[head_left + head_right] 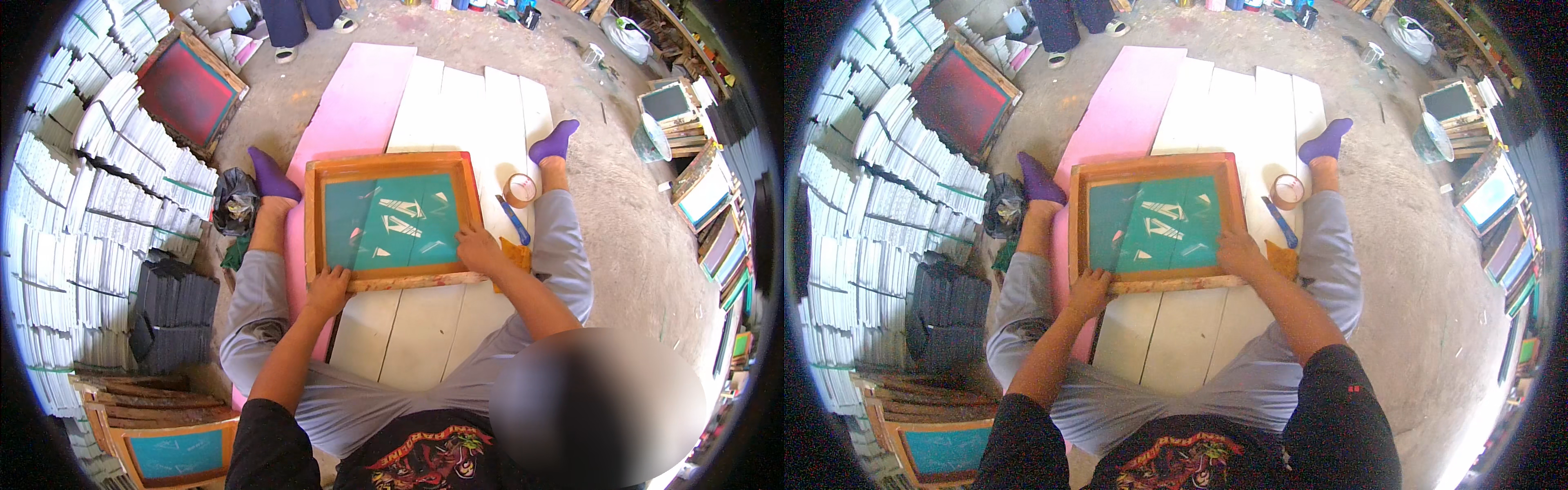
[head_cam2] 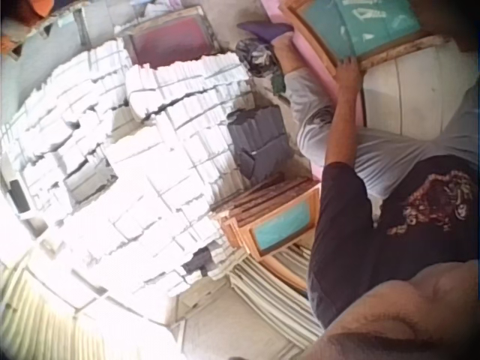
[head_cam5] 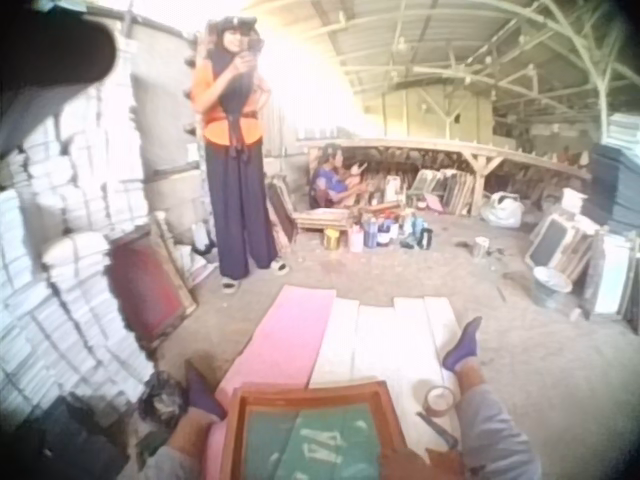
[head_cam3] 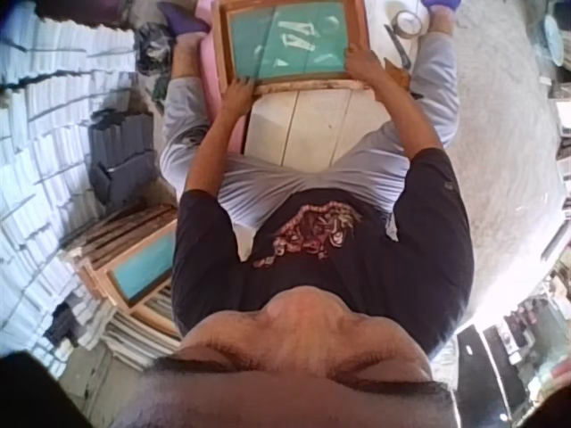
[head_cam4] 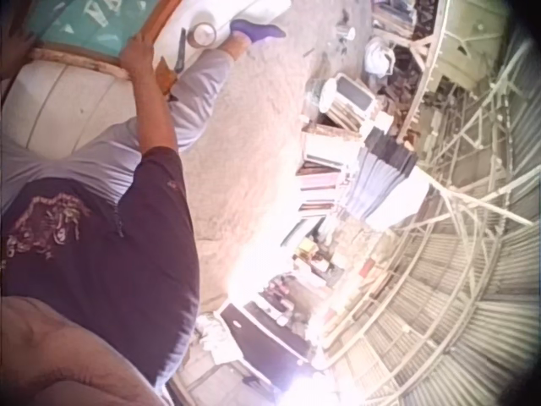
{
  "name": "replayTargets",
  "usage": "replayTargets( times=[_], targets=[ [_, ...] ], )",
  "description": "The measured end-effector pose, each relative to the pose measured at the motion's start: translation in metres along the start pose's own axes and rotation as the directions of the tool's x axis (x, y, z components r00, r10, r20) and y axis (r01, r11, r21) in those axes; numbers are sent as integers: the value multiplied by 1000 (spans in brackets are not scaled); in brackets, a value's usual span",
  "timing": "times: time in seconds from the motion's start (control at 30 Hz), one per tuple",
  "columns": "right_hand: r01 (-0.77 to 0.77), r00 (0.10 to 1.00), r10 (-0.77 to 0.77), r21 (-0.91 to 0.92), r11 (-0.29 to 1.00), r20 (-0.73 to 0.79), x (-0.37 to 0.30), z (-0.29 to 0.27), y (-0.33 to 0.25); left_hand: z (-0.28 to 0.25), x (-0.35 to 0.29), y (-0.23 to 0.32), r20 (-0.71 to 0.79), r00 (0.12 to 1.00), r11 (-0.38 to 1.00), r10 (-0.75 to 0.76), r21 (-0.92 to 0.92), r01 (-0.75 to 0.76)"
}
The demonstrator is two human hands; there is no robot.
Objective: The person sits on the floor and applies masking tape to the edges of a wooden frame with a green screen. They repeatedly pull tape from a roll, press it along the frame edges, and smooth it down by hand.
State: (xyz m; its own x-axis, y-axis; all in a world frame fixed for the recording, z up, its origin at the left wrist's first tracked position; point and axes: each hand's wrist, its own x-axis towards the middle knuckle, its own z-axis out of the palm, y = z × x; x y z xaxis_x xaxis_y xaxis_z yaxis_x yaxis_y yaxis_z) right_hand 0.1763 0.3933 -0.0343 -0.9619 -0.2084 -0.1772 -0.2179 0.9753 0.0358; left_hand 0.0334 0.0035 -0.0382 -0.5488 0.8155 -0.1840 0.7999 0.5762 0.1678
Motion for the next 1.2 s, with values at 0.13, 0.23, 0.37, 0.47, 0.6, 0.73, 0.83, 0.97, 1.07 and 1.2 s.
replayTargets(
  times=[0.13,0.23,0.37,0.47,0.6,0.73,0.83,0.97,1.07,1.2],
  targets=[
    [20,997,-18,-28,999,69,10,-26,-2,-1,-2,-1,-29,1000,1000,5,-20,-6],
    [35,986,-35,4,999,165,14,-23,-9,-4,0,2,7,1000,1000,-19,-12,19],
    [-17,999,22,-126,992,34,8,23,9,-3,0,4,-17,1000,999,-15,-33,15],
    [-46,998,45,17,999,44,11,1,9,5,-3,-4,-27,999,998,-21,-61,19],
    [3,998,-1,-36,999,63,2,-8,-3,0,-2,1,-18,1000,999,-17,-36,16],
    [-29,999,32,-122,992,18,5,-9,-1,-14,-4,2,18,999,999,-29,-19,29],
    [-189,966,141,221,957,215,11,-11,-13,-10,-7,-3,63,998,1000,-24,7,23],
    [-300,947,172,552,778,271,5,-14,-44,-23,-6,-18,50,999,998,18,-67,-15],
    [-284,958,210,591,755,194,15,-4,-66,-34,-13,-23,-267,944,970,-197,-195,147],
    [-228,972,164,503,833,169,62,-11,-119,1,-23,-56,-157,777,736,-610,-476,482]
  ],
)
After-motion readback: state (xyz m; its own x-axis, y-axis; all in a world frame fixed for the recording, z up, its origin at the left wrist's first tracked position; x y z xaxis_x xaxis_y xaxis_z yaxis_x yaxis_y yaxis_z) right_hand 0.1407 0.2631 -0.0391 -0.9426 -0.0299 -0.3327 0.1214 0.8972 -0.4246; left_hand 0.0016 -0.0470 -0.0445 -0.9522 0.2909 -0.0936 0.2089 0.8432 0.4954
